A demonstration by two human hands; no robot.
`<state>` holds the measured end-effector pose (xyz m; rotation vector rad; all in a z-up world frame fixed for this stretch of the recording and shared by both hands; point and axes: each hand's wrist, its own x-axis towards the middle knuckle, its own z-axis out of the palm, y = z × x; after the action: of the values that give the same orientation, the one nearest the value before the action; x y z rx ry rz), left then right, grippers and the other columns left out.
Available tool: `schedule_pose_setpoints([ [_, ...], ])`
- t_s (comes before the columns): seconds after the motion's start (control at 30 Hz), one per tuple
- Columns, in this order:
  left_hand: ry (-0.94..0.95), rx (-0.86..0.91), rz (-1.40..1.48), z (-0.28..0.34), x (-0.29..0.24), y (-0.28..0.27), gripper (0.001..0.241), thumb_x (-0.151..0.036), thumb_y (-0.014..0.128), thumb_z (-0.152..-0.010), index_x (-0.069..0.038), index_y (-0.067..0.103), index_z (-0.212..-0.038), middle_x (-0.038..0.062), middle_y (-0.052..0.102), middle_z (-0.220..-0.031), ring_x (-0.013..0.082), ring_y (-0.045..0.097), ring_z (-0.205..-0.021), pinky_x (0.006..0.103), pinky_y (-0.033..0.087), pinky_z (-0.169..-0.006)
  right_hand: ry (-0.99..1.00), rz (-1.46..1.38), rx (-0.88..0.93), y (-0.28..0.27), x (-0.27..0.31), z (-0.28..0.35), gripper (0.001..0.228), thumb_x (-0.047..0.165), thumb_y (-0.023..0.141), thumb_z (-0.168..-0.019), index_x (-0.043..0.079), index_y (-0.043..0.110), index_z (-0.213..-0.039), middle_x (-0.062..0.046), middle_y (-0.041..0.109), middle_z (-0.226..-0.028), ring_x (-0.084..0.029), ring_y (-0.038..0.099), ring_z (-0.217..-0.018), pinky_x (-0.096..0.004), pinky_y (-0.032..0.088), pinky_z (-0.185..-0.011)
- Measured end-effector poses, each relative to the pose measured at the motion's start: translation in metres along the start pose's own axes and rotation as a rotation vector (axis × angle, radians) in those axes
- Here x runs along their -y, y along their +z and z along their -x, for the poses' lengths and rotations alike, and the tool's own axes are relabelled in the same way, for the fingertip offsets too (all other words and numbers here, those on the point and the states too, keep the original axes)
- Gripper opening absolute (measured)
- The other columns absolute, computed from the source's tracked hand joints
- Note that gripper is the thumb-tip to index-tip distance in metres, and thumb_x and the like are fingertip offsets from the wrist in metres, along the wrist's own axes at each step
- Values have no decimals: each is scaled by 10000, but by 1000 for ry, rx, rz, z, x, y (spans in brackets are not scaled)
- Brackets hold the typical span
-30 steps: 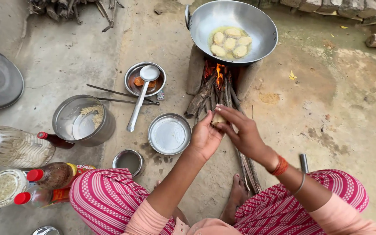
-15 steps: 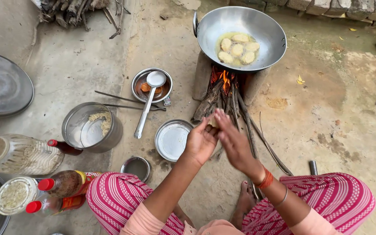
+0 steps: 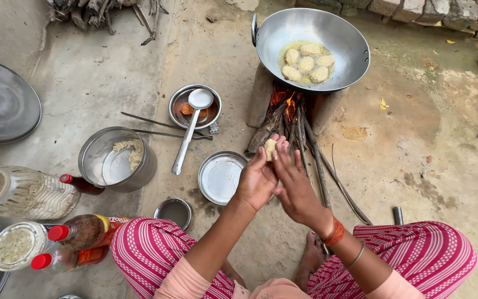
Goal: Shaping dough into balls and frying them in a pan over a wood-fired stove.
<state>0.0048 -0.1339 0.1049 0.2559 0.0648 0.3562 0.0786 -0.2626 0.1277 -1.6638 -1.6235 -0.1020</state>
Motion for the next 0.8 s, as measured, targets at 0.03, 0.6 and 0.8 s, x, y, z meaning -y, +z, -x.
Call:
schedule_pose_setpoints([
  [0.03,-1,-2,2,1,2,-3,563,-331,432,-1079,-46,362,-1560,87,479,-1566,203,439,-1462,381,313,-1258,2,-1,2,-1,1,2,658,442,252,-1138,-7,269,-1619,-213,254,-1698,-333,189,-1611,-477,24,-1338],
  [0.6,-72,67,158,7,2,-4,628,-459,303,-1129,-48,317,-1602,106,427,-1607,225,408,-1478,393,348,-1239,104,-201,-154,-8,-1,2,618,415,204,-1160,11,270,-1623,-173,294,-1698,-291,227,-1614,-456,39,-1343],
  [0.8,-11,1,16,9,1,12,598,-424,287,-1100,-93,313,-1597,76,380,-1633,197,386,-1484,379,319,-1251,127,-209,-123,5,2,-3,638,427,226,-1148,2,268,-1622,-168,289,-1705,-306,248,-1609,-454,109,-1336],
])
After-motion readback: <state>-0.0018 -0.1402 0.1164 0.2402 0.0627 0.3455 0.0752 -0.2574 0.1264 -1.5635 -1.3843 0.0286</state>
